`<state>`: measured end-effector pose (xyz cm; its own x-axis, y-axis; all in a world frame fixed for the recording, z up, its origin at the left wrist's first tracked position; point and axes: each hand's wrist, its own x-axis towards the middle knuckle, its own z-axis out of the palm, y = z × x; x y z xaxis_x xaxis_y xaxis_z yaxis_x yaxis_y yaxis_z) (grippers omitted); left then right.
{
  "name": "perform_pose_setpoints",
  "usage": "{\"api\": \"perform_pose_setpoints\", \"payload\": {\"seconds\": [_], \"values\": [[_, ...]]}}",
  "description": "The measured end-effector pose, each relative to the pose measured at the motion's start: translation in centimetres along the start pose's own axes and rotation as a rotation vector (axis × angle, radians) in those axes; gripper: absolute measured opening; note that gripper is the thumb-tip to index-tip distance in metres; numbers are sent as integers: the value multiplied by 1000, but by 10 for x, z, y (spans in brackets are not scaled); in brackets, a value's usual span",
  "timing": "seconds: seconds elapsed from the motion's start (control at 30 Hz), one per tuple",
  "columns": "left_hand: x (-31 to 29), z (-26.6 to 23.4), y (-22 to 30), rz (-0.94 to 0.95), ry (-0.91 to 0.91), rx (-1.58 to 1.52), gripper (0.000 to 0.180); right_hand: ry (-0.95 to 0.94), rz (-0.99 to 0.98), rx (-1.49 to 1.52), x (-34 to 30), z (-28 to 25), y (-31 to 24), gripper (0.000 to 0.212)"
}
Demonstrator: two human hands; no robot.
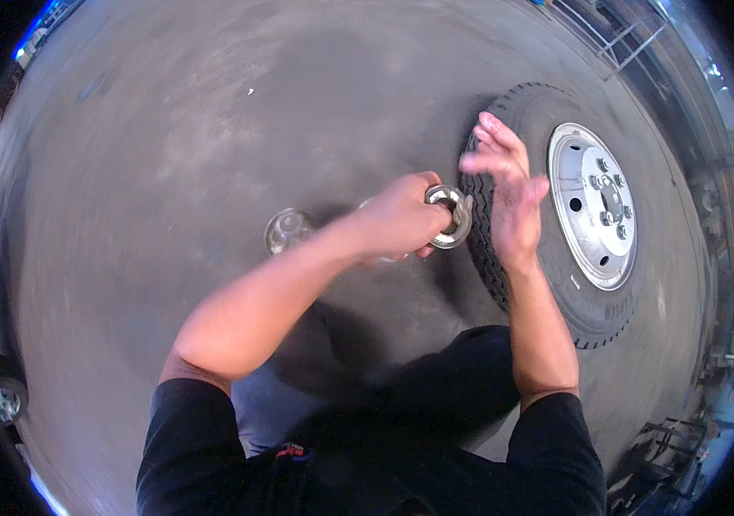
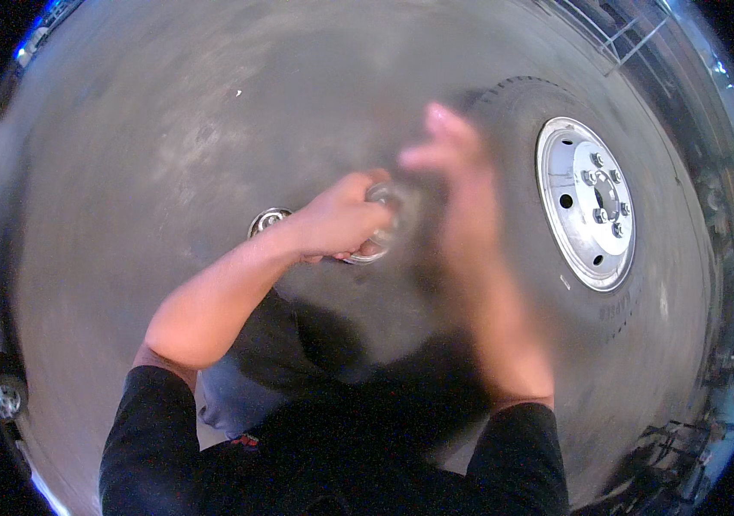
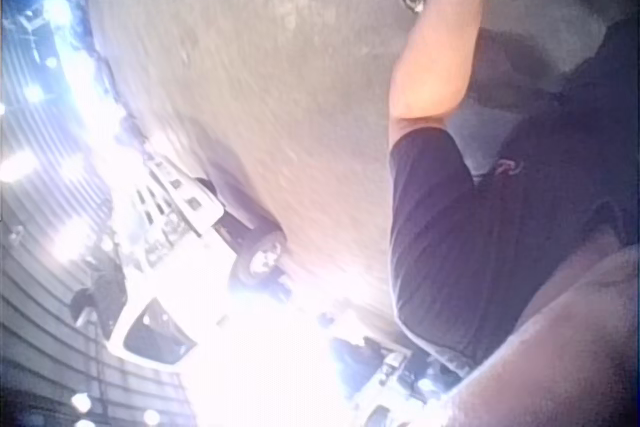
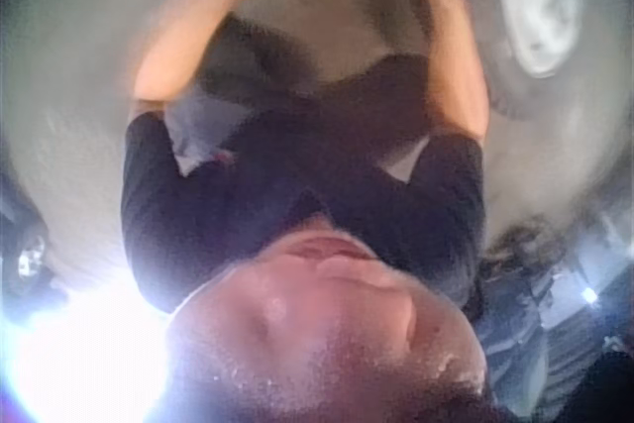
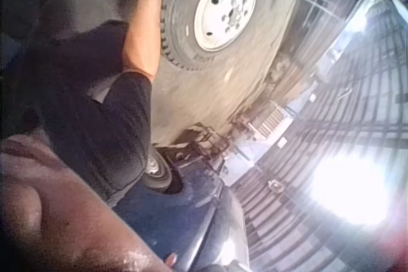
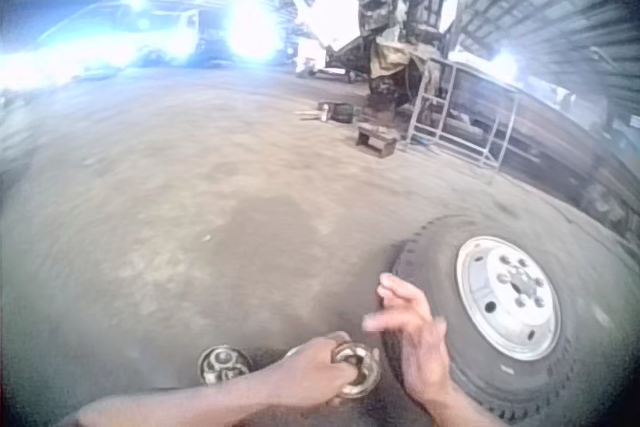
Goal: The person scoops grease from a container and applies it by hand to the inner and outer races of a wheel bearing. The person repeatedly rotates the bearing and spreads the grease across the rollers and cage. A second bearing is also greased in the same manner.
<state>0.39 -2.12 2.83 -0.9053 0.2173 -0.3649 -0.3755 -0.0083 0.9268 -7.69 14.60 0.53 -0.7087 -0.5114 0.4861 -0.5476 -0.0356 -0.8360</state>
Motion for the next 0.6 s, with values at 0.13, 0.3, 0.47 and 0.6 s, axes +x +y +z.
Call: {"api": "perform_pose_setpoints", "payload": {"seconds": [0.13, 0.3, 0.47, 0.6], "values": [[-13, -9, 19, -186, -153, 94, 34, -270, -96, -333, -3, -1, -27, 91], [-8, -18, 9, -195, -311, 161, 29, -360, -108, -440, -2, 1, -47, 96], [-6, -22, 6, -126, -322, 171, 21, -502, -84, -498, -5, -3, -47, 99], [-7, -16, 6, -111, -195, -117, 13, -243, 28, -51, -10, -8, -46, 100]]}}
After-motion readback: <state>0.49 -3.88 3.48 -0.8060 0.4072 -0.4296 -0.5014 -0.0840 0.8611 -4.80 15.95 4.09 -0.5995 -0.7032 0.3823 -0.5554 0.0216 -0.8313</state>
